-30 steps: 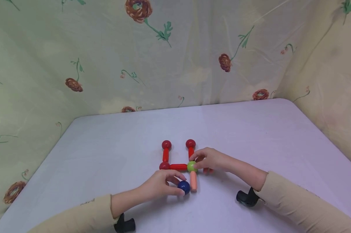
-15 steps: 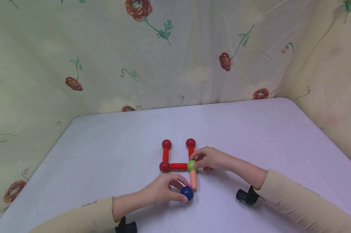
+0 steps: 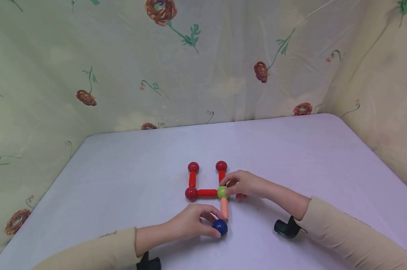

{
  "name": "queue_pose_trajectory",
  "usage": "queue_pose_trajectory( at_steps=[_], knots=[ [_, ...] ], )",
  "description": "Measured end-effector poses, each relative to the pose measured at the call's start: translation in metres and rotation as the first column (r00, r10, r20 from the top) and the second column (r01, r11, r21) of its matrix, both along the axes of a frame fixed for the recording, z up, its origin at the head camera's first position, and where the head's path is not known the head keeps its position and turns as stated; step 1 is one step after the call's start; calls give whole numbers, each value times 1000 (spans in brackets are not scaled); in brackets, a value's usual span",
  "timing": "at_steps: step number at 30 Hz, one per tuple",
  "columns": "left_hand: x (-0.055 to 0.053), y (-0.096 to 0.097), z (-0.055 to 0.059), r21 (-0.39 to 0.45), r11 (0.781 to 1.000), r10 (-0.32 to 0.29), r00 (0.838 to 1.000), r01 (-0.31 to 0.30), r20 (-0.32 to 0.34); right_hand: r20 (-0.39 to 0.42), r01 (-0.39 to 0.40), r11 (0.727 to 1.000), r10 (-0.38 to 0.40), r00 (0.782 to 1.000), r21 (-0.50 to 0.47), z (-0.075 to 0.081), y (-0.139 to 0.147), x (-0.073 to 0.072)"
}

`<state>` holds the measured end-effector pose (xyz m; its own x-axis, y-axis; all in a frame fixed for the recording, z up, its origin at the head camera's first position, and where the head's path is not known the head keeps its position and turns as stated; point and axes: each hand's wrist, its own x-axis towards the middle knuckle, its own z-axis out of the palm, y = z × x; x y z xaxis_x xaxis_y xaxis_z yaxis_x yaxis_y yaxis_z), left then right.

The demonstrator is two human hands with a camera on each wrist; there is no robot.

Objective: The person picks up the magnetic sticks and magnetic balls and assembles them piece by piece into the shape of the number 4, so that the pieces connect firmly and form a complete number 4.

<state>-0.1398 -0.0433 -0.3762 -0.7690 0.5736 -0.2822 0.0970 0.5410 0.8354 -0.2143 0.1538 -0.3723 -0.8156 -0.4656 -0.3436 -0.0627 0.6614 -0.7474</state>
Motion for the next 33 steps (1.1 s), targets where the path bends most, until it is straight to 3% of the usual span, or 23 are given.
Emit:
queue_pose_trajectory(
  at_steps=[10, 33],
  knots=[
    [0, 7, -4, 0, 999, -44, 998, 44, -48, 2, 1, 1000, -1, 1000, -6, 0, 0, 0],
    [-1, 7, -4, -27, 1000, 0, 997, -3, -83, -3, -9, 1000, 9, 1000, -6, 0, -3, -4]
  ],
)
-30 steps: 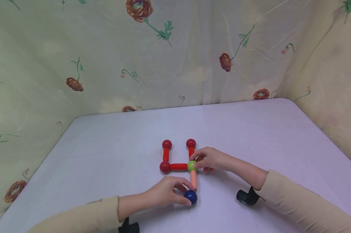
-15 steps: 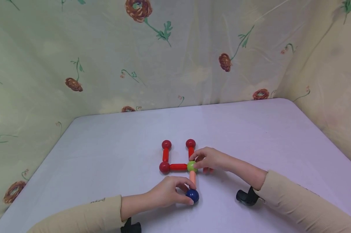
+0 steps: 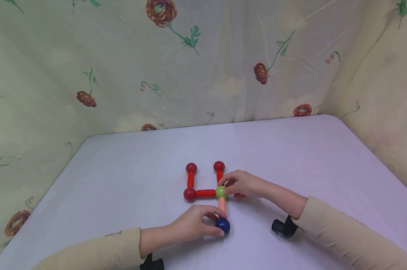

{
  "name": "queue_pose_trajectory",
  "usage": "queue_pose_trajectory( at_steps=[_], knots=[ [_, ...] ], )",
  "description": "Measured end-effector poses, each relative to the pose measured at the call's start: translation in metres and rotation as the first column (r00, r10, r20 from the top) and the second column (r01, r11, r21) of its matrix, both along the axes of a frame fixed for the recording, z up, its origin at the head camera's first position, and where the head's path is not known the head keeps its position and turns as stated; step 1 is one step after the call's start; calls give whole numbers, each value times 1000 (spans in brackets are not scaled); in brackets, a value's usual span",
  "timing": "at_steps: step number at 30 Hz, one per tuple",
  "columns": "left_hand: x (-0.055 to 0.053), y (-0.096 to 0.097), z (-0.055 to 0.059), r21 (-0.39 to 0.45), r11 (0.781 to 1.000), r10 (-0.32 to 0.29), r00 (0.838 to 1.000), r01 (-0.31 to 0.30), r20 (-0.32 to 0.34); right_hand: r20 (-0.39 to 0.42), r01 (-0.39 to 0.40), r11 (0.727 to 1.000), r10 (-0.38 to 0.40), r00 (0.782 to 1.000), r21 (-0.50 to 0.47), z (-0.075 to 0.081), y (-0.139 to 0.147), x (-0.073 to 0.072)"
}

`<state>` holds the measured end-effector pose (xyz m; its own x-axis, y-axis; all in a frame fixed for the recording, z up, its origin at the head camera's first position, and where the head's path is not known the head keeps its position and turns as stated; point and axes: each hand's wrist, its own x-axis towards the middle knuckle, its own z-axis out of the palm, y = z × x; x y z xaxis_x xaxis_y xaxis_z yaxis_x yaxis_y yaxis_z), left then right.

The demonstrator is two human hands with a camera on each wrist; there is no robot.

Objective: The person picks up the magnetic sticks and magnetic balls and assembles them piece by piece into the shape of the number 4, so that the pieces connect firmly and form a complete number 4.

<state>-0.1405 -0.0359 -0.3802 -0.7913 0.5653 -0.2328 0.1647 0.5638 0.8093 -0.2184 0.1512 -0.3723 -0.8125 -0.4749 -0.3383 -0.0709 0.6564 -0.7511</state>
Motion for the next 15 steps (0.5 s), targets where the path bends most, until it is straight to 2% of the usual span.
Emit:
queue_pose_trajectory(
  at_steps=[6, 11, 15],
  knots=[
    [0, -3, 2, -19, 1000, 6, 1000, -6, -8, -8, 8, 1000, -8, 1000, 8, 0, 0, 0],
    [-5, -10, 6, -11, 999, 34, 999, -35, -13, -18, 5, 1000, -5, 1000, 11, 1, 0, 1],
    [-15, -20, 23, -3, 995, 99, 993, -100, -59, -41, -1, 1000, 1, 999, 8, 5, 6, -4]
  ],
)
